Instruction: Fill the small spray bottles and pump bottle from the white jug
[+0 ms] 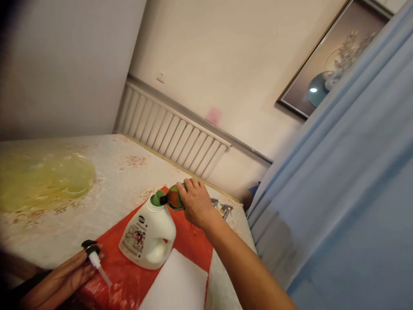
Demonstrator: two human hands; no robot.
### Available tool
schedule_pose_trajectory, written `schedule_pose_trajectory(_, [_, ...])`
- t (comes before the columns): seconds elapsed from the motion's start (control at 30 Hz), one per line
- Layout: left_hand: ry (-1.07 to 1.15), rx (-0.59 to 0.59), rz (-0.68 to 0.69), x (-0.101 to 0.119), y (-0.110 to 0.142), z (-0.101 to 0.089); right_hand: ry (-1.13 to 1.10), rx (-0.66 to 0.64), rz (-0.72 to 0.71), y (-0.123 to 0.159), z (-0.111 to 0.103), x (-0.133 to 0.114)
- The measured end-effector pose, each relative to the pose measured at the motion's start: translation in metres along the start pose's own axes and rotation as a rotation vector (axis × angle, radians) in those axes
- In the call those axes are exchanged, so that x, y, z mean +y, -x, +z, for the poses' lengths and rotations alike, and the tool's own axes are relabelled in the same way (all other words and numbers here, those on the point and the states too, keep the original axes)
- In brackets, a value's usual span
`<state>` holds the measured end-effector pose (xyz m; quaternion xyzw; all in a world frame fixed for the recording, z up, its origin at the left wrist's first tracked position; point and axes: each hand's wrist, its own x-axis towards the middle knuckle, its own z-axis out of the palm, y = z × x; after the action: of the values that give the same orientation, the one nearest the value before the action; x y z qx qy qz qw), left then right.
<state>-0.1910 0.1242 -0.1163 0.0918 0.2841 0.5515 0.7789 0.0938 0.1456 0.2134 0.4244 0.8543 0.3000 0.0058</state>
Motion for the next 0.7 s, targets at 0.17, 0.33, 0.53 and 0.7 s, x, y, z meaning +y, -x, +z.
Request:
schedule_pose_trajectory(0.17, [-0.017, -0.002, 0.016, 0.0, 0.001, 0.001, 0.021, 0.004, -0.018, -0.003, -0.004, -0.001])
schedule_pose_trajectory(0.33, [-0.022, -0.038, 0.01, -0.001, 0.001, 0.0, 0.047, -0.001, -0.043, -0.004, -0.009, -0.001])
schedule_pose_trajectory(0.53, [0.008, -0.037, 0.003, -0.001, 0.002, -0.003, 0.066, 0.008, -0.069, -0.006, -0.014, -0.003])
schedule_pose_trajectory(0.7, [-0.007, -0.038, 0.022, -0.002, 0.002, -0.004, 0.075, 0.023, -0.085, -0.007, -0.016, -0.003])
